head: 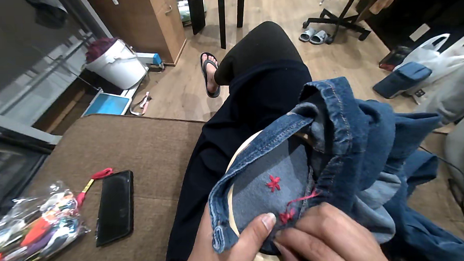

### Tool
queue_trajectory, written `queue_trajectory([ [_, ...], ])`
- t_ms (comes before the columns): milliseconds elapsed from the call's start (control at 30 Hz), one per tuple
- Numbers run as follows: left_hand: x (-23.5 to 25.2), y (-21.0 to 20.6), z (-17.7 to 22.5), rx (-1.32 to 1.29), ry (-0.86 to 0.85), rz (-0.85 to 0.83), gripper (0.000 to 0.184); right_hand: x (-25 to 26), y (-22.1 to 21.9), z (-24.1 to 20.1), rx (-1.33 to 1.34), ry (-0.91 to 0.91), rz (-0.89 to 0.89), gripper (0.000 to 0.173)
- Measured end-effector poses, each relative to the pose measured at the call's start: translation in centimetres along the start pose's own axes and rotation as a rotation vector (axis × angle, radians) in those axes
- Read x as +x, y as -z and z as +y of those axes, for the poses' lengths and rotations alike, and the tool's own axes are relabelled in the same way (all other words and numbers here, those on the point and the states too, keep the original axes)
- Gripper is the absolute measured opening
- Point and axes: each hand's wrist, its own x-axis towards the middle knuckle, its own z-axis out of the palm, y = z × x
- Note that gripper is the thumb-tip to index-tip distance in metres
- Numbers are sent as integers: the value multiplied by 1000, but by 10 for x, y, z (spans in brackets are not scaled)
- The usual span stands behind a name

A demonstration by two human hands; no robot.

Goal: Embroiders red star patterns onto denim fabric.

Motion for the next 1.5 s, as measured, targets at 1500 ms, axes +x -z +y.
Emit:
queue_trajectory([
  [1500,1,1,4,-73,73,23,48,11,9,21,-85,116,21,15],
])
